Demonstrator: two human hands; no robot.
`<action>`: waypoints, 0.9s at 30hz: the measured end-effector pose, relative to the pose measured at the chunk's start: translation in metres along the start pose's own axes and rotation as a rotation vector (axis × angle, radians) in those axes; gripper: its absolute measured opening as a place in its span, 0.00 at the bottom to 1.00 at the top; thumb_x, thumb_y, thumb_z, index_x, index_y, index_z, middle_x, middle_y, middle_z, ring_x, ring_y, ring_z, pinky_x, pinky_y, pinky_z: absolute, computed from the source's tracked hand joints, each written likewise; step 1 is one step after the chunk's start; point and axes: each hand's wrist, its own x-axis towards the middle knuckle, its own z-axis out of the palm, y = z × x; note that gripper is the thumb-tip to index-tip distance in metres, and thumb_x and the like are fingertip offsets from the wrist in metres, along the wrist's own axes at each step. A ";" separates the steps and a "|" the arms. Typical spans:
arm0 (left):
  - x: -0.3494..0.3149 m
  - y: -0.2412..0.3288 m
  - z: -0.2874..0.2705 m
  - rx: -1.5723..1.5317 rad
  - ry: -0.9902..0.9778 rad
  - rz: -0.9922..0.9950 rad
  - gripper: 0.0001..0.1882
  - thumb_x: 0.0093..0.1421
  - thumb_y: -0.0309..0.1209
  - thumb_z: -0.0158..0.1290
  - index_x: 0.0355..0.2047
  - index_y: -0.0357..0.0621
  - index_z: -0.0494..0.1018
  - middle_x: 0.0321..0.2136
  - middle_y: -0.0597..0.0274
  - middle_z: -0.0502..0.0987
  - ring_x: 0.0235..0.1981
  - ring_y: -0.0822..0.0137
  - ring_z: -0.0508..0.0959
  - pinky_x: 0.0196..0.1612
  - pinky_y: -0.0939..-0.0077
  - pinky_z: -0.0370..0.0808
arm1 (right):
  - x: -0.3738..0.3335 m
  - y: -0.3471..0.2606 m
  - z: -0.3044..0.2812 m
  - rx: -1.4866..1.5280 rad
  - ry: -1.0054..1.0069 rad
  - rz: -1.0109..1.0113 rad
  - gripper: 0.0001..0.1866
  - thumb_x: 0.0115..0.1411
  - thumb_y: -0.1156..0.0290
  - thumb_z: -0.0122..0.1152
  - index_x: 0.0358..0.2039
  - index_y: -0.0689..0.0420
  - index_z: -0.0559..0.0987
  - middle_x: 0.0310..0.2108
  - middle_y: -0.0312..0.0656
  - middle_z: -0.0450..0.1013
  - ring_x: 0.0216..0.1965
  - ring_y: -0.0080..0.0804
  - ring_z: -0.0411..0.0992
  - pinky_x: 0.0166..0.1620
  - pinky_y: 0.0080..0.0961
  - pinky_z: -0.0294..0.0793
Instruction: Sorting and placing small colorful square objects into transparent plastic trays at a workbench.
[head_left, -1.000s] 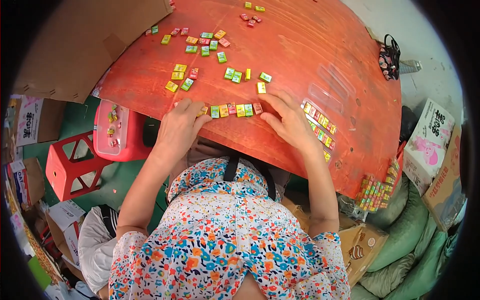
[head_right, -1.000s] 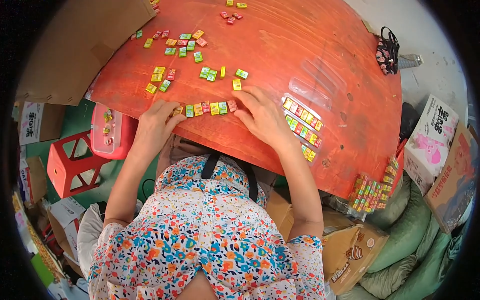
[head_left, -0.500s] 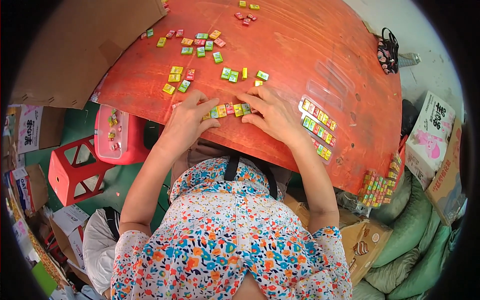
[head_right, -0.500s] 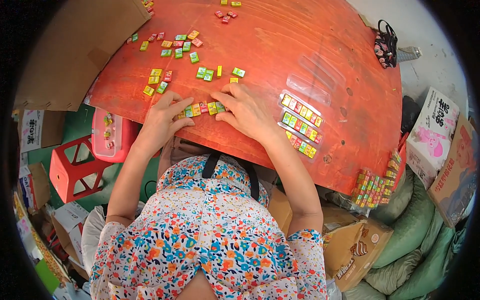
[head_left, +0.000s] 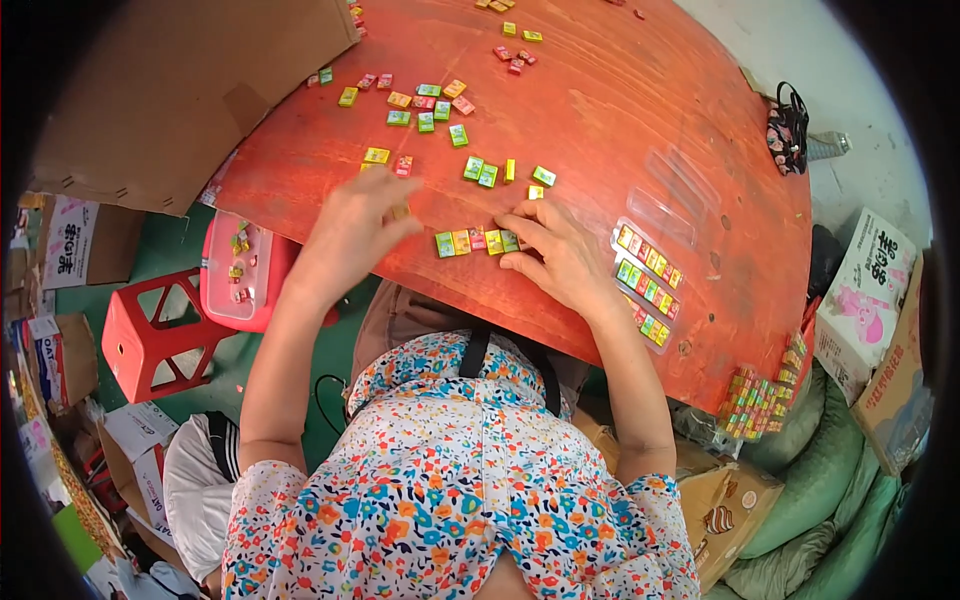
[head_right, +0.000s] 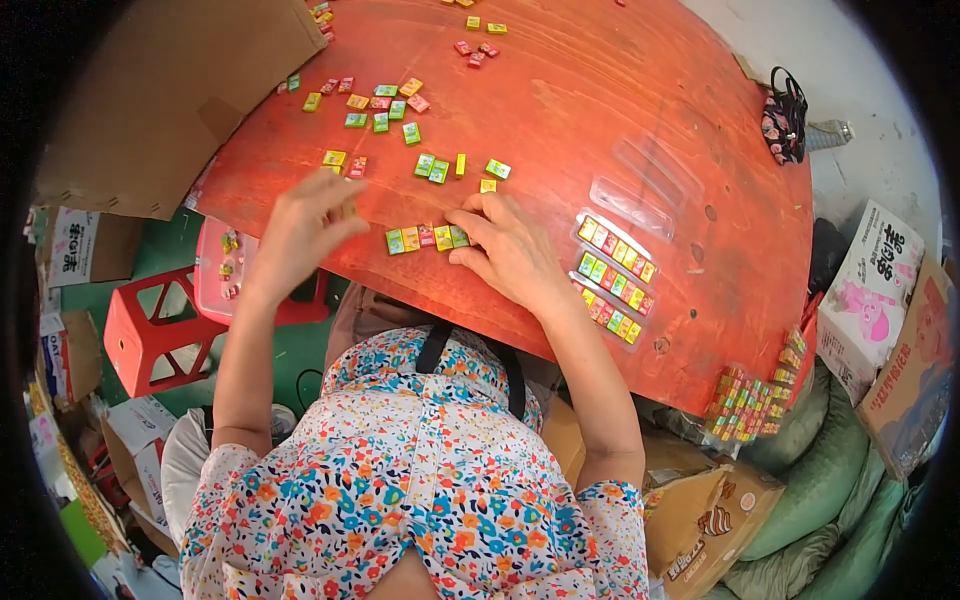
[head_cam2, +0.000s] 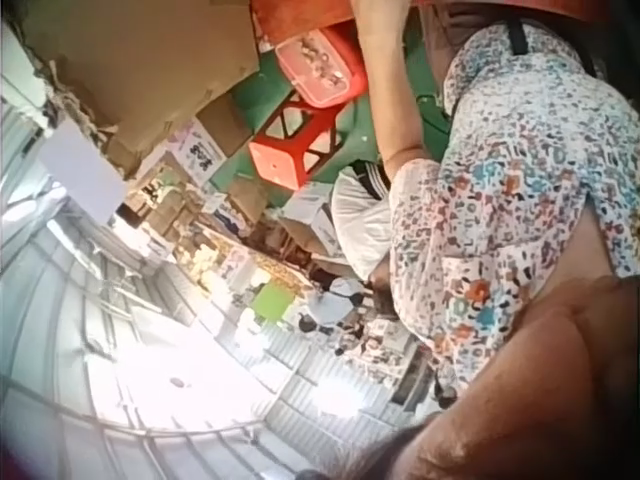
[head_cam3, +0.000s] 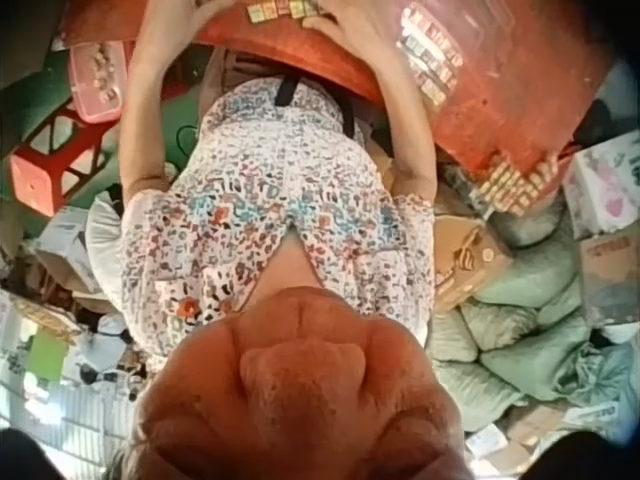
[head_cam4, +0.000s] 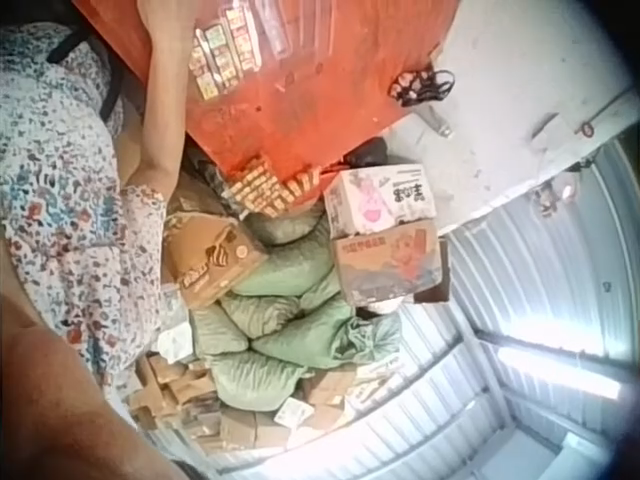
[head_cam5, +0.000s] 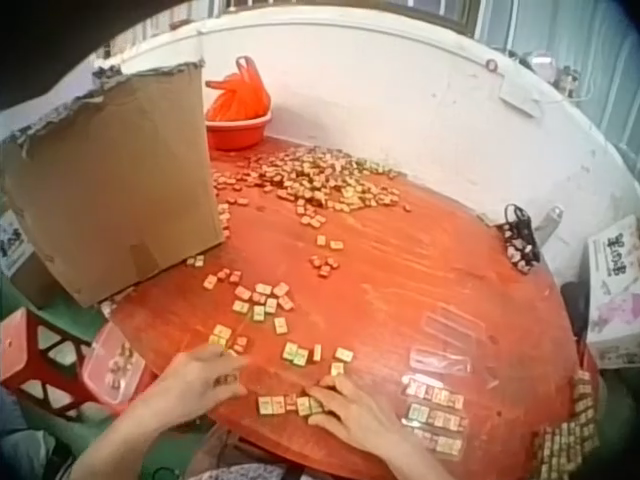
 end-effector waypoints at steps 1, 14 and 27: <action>0.007 -0.001 -0.006 0.014 0.055 -0.038 0.22 0.51 0.25 0.61 0.48 0.36 0.74 0.32 0.51 0.72 0.32 0.55 0.77 0.35 0.64 0.74 | -0.001 0.000 0.000 0.006 0.006 0.000 0.23 0.52 0.64 0.68 0.49 0.53 0.78 0.45 0.37 0.70 0.44 0.37 0.73 0.44 0.33 0.74; 0.046 -0.031 0.004 0.678 0.143 0.238 0.09 0.52 0.31 0.57 0.33 0.43 0.75 0.32 0.60 0.74 0.38 0.58 0.74 0.40 0.61 0.75 | 0.002 0.005 0.005 -0.002 0.032 -0.026 0.23 0.52 0.65 0.70 0.48 0.55 0.78 0.46 0.38 0.70 0.42 0.36 0.73 0.45 0.31 0.74; -0.026 -0.001 0.038 -0.061 0.023 -0.023 0.21 0.50 0.30 0.65 0.45 0.40 0.76 0.34 0.53 0.72 0.34 0.53 0.78 0.36 0.61 0.76 | -0.002 0.008 -0.003 0.200 -0.035 0.054 0.26 0.50 0.69 0.70 0.50 0.57 0.76 0.45 0.41 0.70 0.42 0.35 0.73 0.45 0.31 0.74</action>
